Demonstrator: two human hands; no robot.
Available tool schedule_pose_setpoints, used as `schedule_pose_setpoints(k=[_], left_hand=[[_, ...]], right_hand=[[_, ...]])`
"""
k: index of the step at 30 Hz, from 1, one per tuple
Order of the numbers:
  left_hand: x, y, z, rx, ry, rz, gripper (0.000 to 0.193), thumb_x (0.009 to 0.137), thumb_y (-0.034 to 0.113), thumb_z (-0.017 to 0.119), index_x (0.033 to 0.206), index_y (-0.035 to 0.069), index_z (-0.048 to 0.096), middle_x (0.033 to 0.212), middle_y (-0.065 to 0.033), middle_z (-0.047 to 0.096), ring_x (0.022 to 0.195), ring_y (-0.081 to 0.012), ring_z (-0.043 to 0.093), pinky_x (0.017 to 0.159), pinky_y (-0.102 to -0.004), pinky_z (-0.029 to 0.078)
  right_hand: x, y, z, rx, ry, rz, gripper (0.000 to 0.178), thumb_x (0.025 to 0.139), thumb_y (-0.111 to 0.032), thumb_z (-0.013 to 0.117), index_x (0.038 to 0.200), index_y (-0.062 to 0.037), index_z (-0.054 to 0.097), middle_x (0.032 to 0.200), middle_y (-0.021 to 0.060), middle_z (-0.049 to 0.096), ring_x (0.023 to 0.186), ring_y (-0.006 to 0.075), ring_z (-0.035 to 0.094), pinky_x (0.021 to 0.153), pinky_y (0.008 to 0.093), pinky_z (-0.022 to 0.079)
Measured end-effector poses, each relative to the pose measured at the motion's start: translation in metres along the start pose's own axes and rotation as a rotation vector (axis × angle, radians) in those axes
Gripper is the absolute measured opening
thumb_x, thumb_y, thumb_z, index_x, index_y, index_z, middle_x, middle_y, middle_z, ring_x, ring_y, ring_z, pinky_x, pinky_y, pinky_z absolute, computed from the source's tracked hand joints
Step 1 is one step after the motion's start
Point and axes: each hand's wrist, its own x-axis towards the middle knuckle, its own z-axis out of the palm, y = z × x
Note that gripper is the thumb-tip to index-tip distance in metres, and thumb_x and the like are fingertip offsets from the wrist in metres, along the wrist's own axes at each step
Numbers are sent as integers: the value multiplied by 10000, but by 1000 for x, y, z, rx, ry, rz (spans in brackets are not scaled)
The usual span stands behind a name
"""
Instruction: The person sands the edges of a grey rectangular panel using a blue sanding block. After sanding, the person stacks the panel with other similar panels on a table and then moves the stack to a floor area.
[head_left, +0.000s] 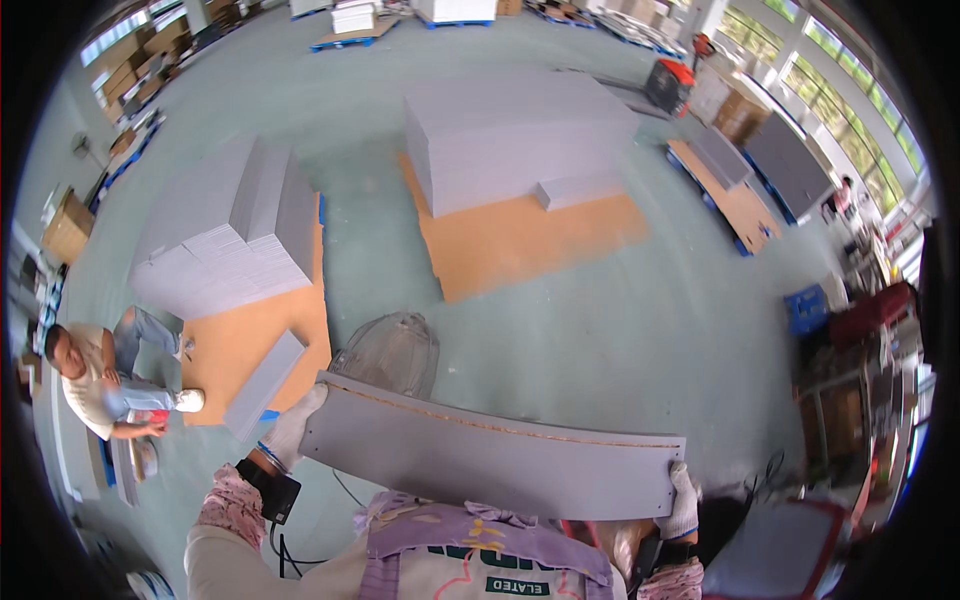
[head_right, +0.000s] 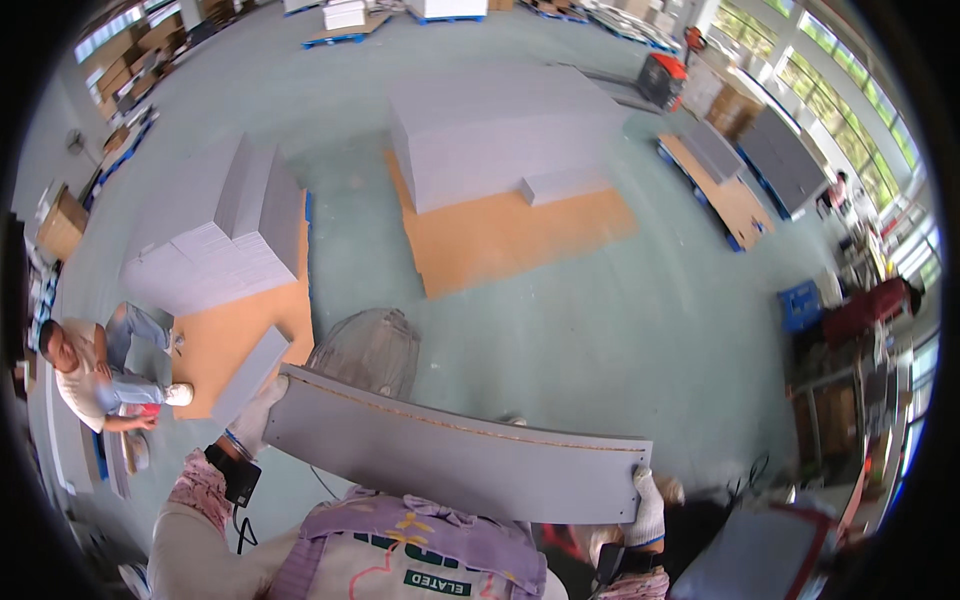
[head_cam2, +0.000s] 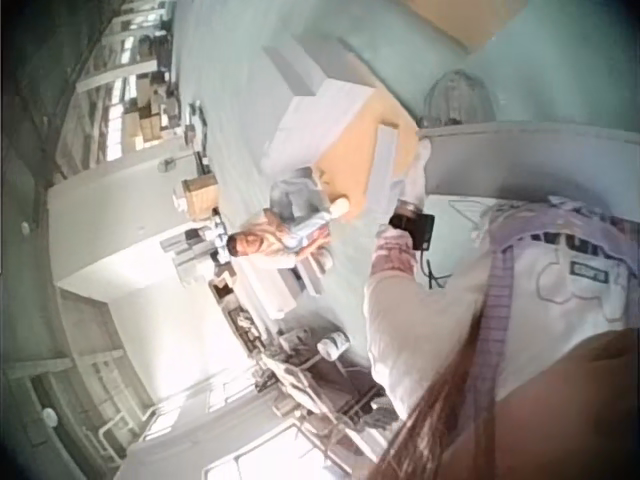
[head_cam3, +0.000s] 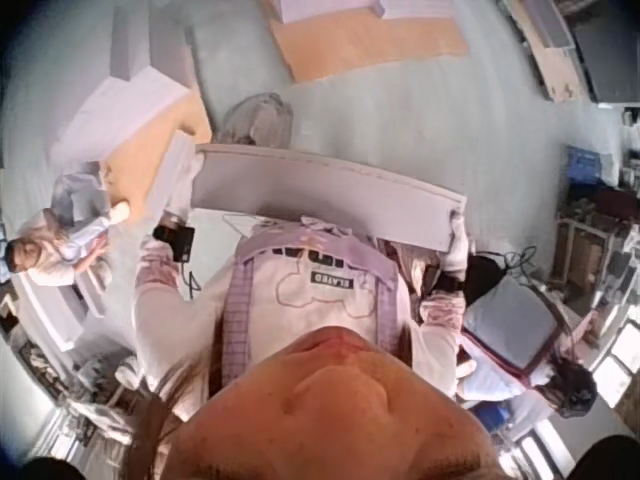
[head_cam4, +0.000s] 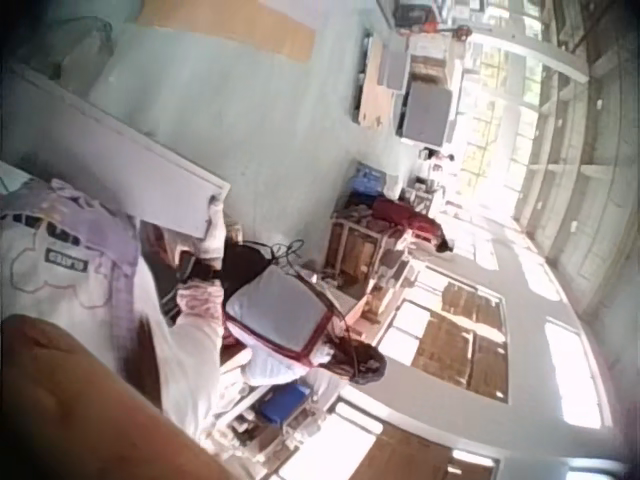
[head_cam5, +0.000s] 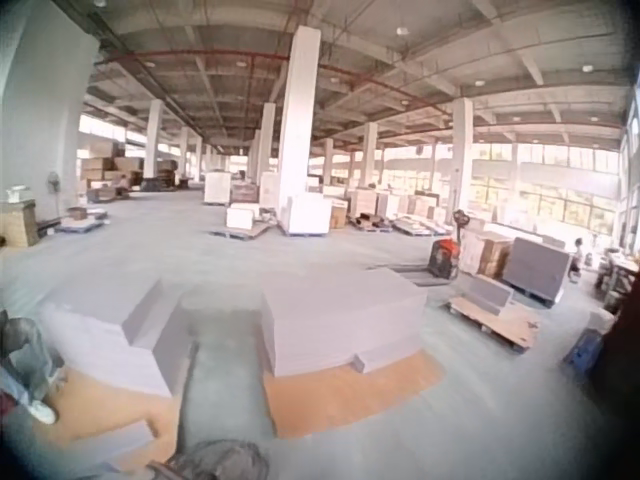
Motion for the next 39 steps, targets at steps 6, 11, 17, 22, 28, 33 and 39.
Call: schedule_pose_setpoints(k=[6,11,17,22,28,33,39], left_hand=[[90,27,77,17,210,36,407,991,389,483,1137,30,605,1032,-64,635,920,-130,617,790,-292,516],[158,24,110,-239,366,70,413,996,406,480,1190,53,572,1084,-62,625,932,-145,621,796,-293,520],[244,63,145,-400,381,-17,440,984,434,488,1182,50,576,1082,-79,633,937,-172,634,818,-321,531],[349,61,126,-465,543,-6,366,957,361,569,1144,48,606,1030,-64,647,882,-167,644,779,-330,543],[496,100,121,-485,517,-74,454,919,402,634,1193,43,595,1049,-73,647,903,-182,647,778,-349,561],[617,47,84,-535,528,-194,571,901,484,634,1264,47,574,1161,-106,626,988,-219,627,851,-358,538],[770,-58,59,-481,543,-136,581,928,536,561,1287,79,566,1212,-56,606,1096,-183,564,938,-334,464]], right_hand=[[178,-91,35,-165,-97,-8,423,932,-356,624,1213,-44,574,1103,56,632,993,194,614,869,348,515],[317,-170,100,-199,-230,114,402,945,-307,609,1233,-29,564,1109,76,632,1004,192,616,873,346,514],[470,-211,158,-257,-285,217,443,934,-285,622,1244,25,555,1118,104,637,1012,195,624,871,335,510],[570,-227,239,-490,-307,221,511,934,-341,619,1264,43,555,1153,92,633,1019,172,610,885,305,485],[695,-222,312,-581,-281,274,560,914,-385,637,1278,34,558,1157,89,634,1033,168,604,896,310,474],[829,-162,347,-541,-284,299,576,876,-393,680,1269,10,559,1154,79,618,1009,168,601,881,323,479],[1014,-42,356,-512,-343,288,468,867,-385,693,1183,-50,606,1064,49,628,972,153,598,859,329,485]])
